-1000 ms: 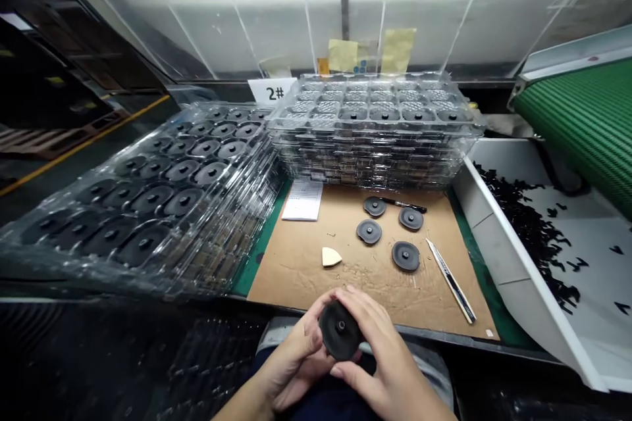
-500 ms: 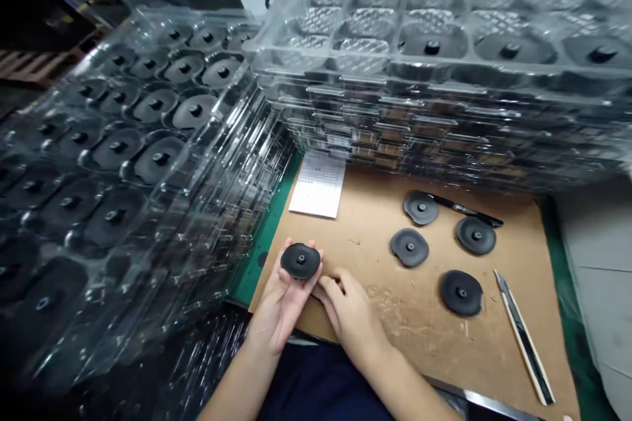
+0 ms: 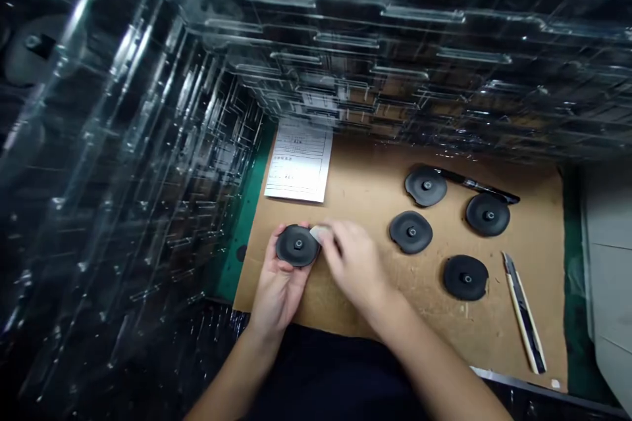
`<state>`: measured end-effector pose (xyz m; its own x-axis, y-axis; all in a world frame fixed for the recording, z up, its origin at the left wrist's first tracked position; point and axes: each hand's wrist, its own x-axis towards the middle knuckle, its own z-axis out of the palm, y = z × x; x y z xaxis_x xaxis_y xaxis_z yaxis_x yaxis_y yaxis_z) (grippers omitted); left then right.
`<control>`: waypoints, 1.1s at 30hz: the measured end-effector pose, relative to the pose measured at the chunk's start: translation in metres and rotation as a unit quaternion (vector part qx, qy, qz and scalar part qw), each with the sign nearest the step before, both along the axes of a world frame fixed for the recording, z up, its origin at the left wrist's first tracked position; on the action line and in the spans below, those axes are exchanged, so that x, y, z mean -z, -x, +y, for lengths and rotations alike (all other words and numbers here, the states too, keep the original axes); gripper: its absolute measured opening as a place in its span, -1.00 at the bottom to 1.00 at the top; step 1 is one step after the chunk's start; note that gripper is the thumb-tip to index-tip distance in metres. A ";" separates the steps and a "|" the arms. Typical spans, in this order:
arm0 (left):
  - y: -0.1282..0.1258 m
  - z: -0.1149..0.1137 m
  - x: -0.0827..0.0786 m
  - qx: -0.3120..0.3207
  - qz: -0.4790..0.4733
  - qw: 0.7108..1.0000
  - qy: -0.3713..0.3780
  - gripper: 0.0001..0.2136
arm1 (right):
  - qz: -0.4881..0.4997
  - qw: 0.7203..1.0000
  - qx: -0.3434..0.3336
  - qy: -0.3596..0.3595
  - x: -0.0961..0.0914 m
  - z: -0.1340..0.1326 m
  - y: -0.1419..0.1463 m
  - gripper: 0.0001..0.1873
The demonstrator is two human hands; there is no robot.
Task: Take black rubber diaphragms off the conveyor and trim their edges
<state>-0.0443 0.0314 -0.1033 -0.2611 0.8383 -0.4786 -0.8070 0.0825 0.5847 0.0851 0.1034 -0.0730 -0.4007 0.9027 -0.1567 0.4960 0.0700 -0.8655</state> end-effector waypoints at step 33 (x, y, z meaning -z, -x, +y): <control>0.001 0.001 0.001 0.027 0.017 0.999 0.013 -0.53 | -0.001 0.996 -0.075 -0.038 -0.007 -0.004 0.009 -0.79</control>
